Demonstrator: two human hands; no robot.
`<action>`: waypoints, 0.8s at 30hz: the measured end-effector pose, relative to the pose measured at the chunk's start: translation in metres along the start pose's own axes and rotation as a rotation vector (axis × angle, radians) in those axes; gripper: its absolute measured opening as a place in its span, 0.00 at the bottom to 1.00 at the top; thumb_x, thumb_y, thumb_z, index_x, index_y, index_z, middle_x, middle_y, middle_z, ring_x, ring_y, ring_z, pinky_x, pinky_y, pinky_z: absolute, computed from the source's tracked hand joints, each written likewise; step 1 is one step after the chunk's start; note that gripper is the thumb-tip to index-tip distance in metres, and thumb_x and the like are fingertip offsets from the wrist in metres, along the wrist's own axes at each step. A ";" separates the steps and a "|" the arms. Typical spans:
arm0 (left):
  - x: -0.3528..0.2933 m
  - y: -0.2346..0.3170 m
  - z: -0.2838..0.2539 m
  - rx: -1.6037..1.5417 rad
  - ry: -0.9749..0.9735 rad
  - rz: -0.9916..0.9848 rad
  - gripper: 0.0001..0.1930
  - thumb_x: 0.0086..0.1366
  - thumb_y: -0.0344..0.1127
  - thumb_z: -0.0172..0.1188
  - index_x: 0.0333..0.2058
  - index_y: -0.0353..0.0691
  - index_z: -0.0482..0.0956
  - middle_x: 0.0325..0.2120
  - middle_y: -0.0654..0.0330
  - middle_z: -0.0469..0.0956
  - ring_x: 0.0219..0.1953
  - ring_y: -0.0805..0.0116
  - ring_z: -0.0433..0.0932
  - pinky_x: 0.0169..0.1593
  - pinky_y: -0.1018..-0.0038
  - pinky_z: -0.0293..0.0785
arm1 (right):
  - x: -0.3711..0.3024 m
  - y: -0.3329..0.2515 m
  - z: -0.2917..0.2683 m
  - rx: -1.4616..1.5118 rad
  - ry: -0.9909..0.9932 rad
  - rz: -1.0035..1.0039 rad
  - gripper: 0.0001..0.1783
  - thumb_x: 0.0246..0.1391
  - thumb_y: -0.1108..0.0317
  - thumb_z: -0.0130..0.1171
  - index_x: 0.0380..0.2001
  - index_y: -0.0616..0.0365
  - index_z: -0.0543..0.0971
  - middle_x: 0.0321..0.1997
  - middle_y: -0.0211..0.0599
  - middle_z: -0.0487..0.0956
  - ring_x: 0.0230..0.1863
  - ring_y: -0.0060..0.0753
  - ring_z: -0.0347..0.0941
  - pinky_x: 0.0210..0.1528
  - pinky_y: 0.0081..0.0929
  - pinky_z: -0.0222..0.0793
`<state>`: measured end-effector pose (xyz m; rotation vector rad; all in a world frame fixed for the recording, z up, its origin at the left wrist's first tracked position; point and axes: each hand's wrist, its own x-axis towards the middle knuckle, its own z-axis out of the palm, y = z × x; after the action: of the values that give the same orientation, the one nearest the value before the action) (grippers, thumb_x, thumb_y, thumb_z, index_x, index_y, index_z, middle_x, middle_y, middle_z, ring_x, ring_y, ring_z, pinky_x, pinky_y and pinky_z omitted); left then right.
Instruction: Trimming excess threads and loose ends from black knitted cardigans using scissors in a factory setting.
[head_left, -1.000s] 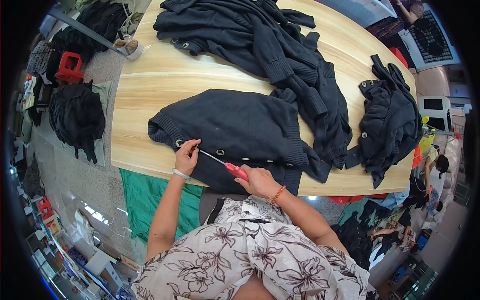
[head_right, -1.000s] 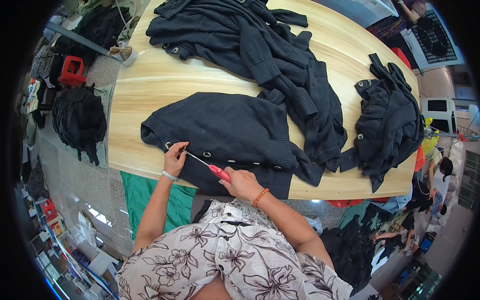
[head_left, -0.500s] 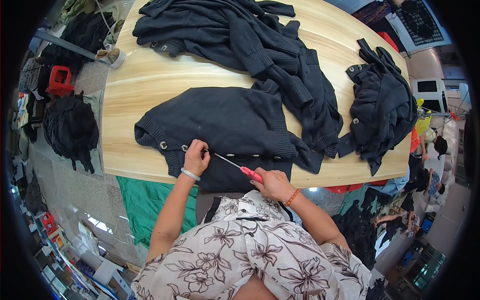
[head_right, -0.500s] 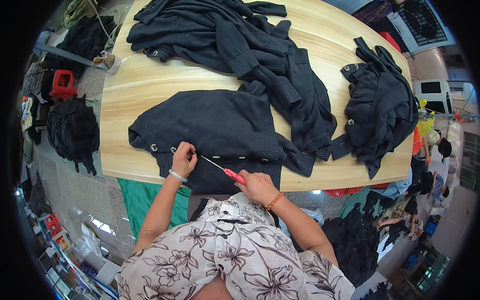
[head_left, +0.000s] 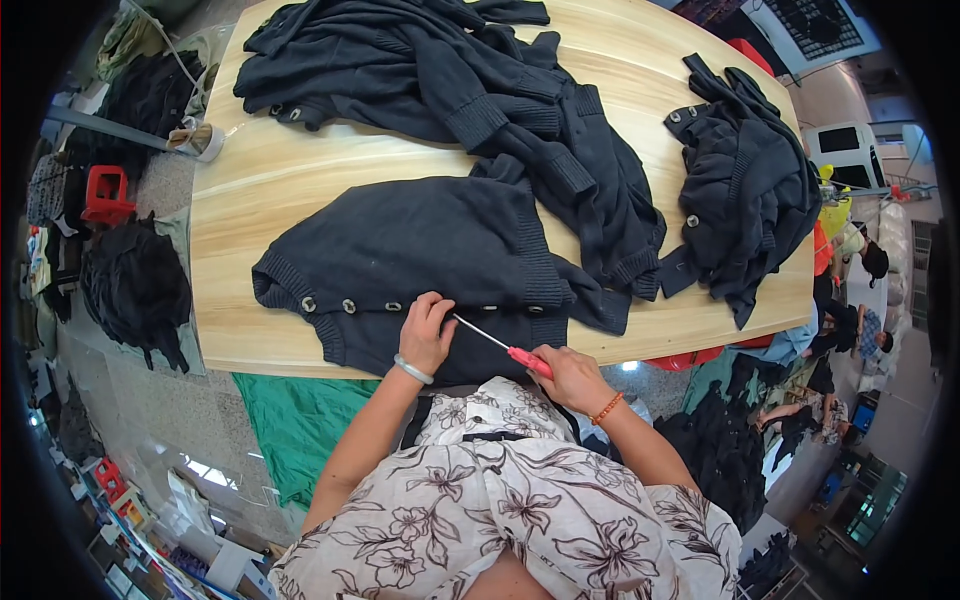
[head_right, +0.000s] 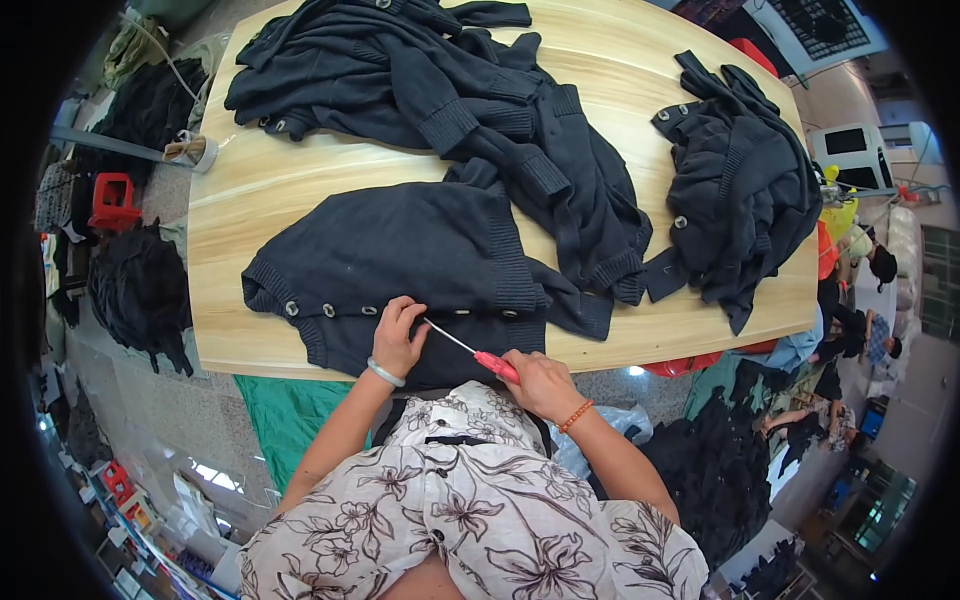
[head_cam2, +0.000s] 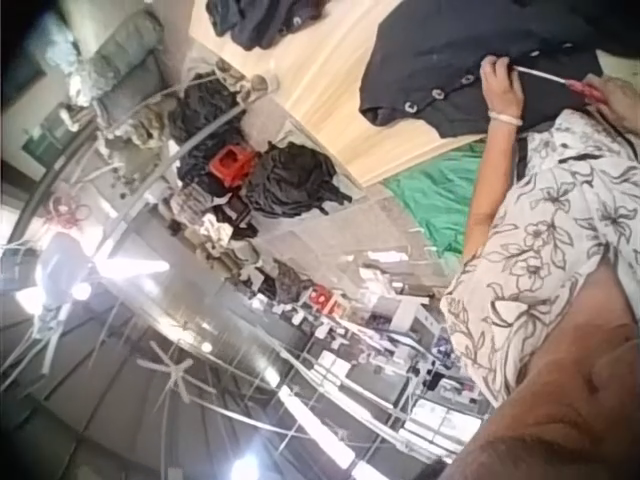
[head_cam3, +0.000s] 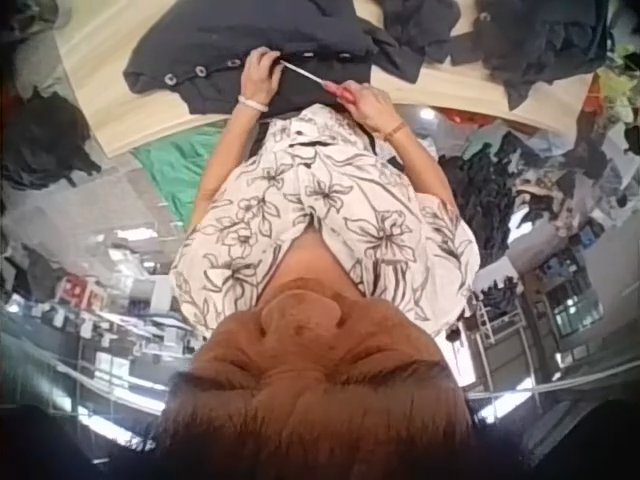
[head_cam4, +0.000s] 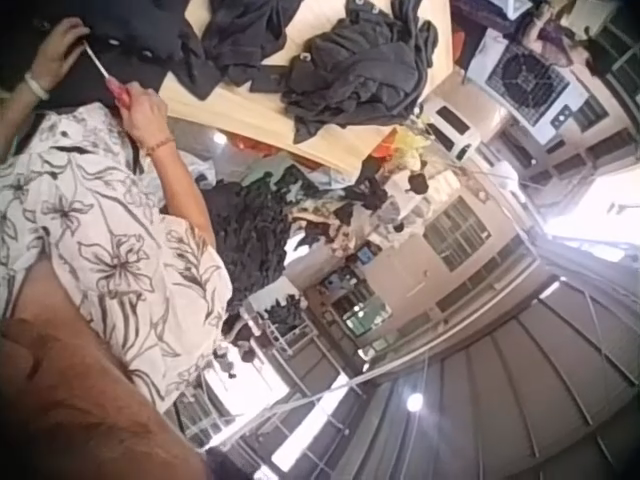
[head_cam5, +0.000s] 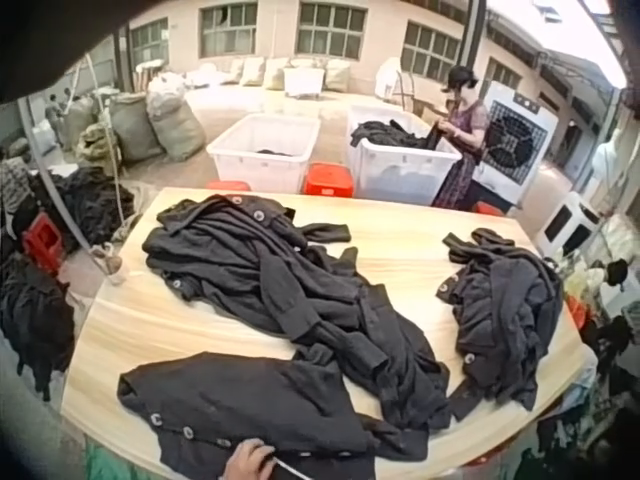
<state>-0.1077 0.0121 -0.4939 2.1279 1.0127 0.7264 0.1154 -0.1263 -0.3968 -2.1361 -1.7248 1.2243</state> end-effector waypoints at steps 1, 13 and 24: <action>0.002 -0.008 0.005 0.031 0.006 0.025 0.13 0.51 0.21 0.63 0.37 0.38 0.77 0.37 0.53 0.73 0.39 0.51 0.74 0.40 0.63 0.74 | -0.001 0.000 -0.002 -0.030 -0.036 0.043 0.14 0.58 0.55 0.58 0.40 0.53 0.76 0.30 0.46 0.80 0.37 0.51 0.78 0.40 0.45 0.72; 0.028 -0.038 -0.015 -0.295 -0.308 -0.261 0.07 0.58 0.18 0.57 0.34 0.34 0.76 0.29 0.60 0.76 0.29 0.74 0.76 0.35 0.79 0.72 | 0.006 -0.001 -0.005 0.035 -0.082 0.185 0.19 0.58 0.52 0.57 0.39 0.57 0.77 0.31 0.53 0.81 0.38 0.56 0.78 0.43 0.48 0.71; 0.044 -0.047 -0.025 -0.420 -0.539 -0.536 0.07 0.59 0.21 0.59 0.37 0.34 0.77 0.32 0.62 0.79 0.35 0.78 0.77 0.42 0.81 0.73 | 0.003 0.004 -0.006 0.095 -0.108 0.112 0.18 0.59 0.52 0.57 0.39 0.56 0.77 0.31 0.50 0.81 0.38 0.55 0.78 0.43 0.47 0.71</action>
<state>-0.1221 0.0780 -0.5052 1.4672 0.9582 0.0737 0.1219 -0.1228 -0.3967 -2.1746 -1.5703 1.4454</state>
